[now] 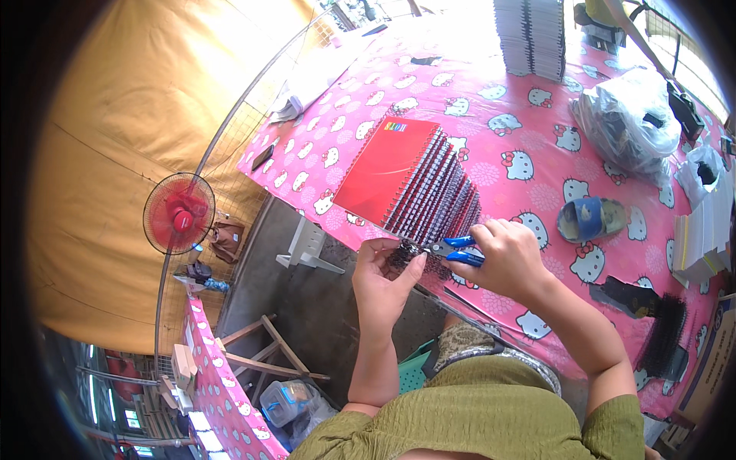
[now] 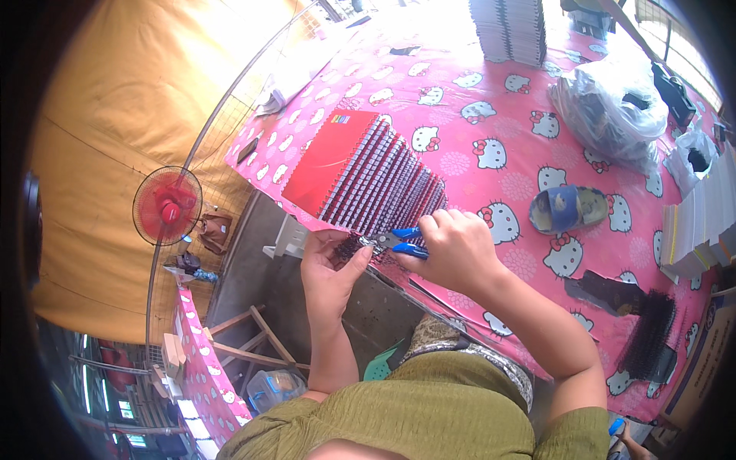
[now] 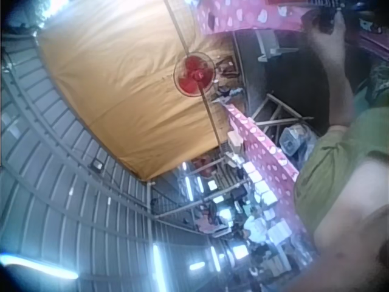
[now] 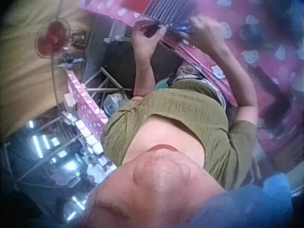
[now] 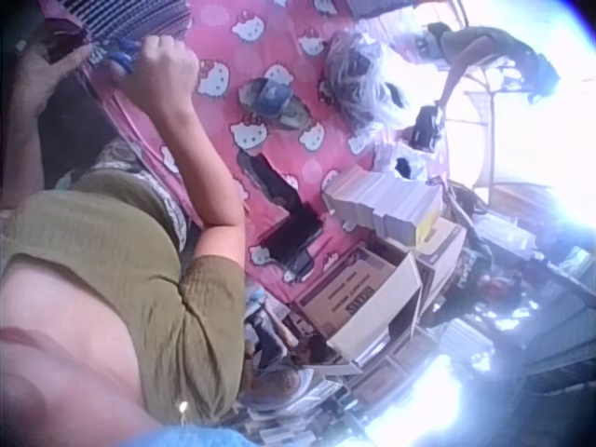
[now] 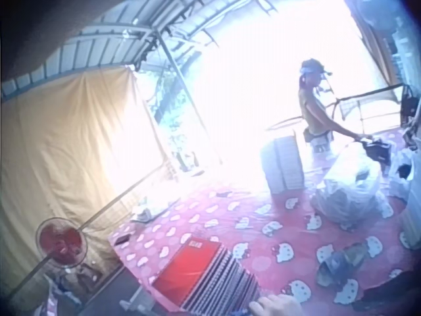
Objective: The person packages notebooks by placing a binding wire through the punched holes of several red notebooks, cutting excess wire with pliers, and stacking the completed notebooks on a table.
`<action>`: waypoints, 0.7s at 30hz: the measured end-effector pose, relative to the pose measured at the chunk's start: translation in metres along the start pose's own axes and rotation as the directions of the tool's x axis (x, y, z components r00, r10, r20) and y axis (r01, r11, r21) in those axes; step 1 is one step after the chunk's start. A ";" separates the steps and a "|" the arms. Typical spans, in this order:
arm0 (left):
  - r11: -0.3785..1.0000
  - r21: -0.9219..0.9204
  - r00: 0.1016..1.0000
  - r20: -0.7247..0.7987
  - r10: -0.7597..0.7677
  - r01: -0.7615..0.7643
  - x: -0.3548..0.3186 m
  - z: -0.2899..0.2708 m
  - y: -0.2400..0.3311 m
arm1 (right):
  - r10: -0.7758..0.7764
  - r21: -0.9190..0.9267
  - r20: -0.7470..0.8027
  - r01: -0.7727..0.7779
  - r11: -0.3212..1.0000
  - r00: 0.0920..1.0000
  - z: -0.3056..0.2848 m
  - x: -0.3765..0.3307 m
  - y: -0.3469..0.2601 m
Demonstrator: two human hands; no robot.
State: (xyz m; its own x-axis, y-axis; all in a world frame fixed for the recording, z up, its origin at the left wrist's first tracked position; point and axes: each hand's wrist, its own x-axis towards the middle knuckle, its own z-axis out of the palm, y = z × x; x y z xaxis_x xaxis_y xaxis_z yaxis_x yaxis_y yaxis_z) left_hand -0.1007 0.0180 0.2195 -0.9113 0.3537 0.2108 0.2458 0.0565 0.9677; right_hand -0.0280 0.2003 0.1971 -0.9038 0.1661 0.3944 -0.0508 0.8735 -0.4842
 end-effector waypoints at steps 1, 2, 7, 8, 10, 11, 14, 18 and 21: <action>1.000 0.005 1.000 -0.004 -0.015 0.015 0.000 -0.002 -0.001 | 0.047 0.042 0.065 -0.049 0.998 0.997 0.001 0.000 0.000; 0.999 0.010 0.999 -0.008 -0.031 0.031 0.000 -0.003 -0.001 | 0.068 0.029 0.092 -0.071 0.997 0.993 -0.001 -0.001 -0.001; 0.991 0.008 0.991 -0.013 -0.136 0.136 -0.001 -0.006 0.001 | -0.020 -0.055 -0.088 0.015 0.998 0.996 -0.005 -0.011 0.006; 0.990 0.002 0.990 -0.005 -0.144 0.144 -0.002 -0.005 0.001 | -0.085 -0.107 -0.158 0.068 0.992 0.984 -0.005 -0.009 0.007; 0.995 -0.007 0.995 0.012 -0.102 0.102 -0.002 -0.002 0.000 | -0.221 -0.220 -0.285 0.160 0.962 0.933 -0.007 -0.001 0.006; 0.997 -0.012 0.997 0.020 -0.079 0.079 -0.002 0.000 -0.001 | -0.203 -0.190 -0.271 0.154 0.969 0.941 -0.004 -0.001 0.005; 0.998 0.007 0.998 0.005 -0.056 0.056 -0.002 0.000 -0.006 | -0.060 -0.061 -0.095 0.054 0.997 0.994 0.003 0.000 0.001; 0.998 0.039 0.998 -0.002 -0.057 0.057 0.000 -0.007 -0.014 | 0.180 0.019 0.278 -0.193 0.981 0.944 -0.006 -0.002 -0.005; 0.989 0.018 0.989 0.004 -0.149 0.149 -0.001 -0.009 -0.013 | 0.043 -0.060 0.050 -0.040 0.997 0.998 -0.004 -0.011 0.005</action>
State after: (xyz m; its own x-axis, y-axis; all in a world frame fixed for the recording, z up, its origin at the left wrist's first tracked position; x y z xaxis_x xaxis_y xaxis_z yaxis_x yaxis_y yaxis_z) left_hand -0.1062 0.0084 0.2076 -0.9364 0.3451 0.0635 0.1129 0.1251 0.9857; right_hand -0.0170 0.2047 0.1935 -0.9254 0.1802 0.3334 0.0107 0.8919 -0.4522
